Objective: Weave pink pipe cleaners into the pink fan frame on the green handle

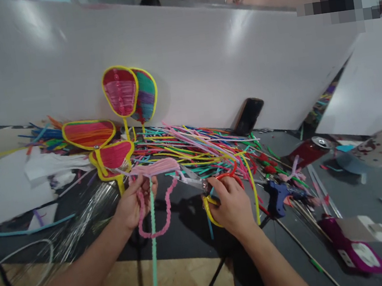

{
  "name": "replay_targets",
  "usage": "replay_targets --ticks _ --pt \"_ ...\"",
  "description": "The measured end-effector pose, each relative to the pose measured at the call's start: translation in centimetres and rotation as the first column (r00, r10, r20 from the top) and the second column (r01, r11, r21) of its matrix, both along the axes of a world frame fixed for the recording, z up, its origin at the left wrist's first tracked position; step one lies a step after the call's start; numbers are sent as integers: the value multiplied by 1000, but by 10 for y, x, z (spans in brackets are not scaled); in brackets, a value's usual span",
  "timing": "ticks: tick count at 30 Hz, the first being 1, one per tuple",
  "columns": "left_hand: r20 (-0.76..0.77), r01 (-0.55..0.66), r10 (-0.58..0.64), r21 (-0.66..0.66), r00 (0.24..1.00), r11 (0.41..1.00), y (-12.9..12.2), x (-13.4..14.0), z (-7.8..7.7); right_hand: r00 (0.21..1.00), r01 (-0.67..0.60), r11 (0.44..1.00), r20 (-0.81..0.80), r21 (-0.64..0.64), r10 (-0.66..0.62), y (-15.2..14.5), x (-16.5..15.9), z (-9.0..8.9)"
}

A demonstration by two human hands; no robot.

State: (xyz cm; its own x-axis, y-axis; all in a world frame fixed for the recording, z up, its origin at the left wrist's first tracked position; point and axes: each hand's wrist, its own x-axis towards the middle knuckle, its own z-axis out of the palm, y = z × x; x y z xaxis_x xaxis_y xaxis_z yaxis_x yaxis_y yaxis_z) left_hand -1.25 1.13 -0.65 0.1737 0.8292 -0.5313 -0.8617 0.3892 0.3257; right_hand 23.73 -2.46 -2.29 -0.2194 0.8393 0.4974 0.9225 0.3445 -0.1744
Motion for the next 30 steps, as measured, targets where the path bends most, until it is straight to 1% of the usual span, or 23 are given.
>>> replay_targets --ticks 2,6,12,15,17,20,22,27,30 --pt "-3 13 -14 -16 1000 1000 -4 6 1 1000 13 1000 7 12 -13 1 -1 -3" --pt "-29 92 -92 -3 995 996 -9 13 -1 998 52 999 34 18 -52 0 -1 -5" --pt "-107 253 -256 -46 961 966 -10 13 -7 977 140 990 159 32 -144 -2 2 -10" --pt "-129 275 -277 -36 952 961 -9 11 -12 966 148 988 210 34 -151 -1 3 -12" --pt "-126 289 -290 -27 949 957 -9 10 -14 958 142 988 242 65 -154 -1 3 -11" --pt "-121 281 -285 -46 951 959 -9 10 -13 951 116 984 270 132 -149 0 2 -8" --pt "-116 260 -267 -70 957 963 -9 11 -10 949 104 984 282 142 -141 -1 2 -7" --pt "-117 206 -211 -53 970 977 -9 13 -5 949 90 994 299 58 -104 -1 4 -7" --pt "-138 166 -171 -48 975 985 -7 13 -5 966 52 999 252 -5 -49 -1 5 -8"
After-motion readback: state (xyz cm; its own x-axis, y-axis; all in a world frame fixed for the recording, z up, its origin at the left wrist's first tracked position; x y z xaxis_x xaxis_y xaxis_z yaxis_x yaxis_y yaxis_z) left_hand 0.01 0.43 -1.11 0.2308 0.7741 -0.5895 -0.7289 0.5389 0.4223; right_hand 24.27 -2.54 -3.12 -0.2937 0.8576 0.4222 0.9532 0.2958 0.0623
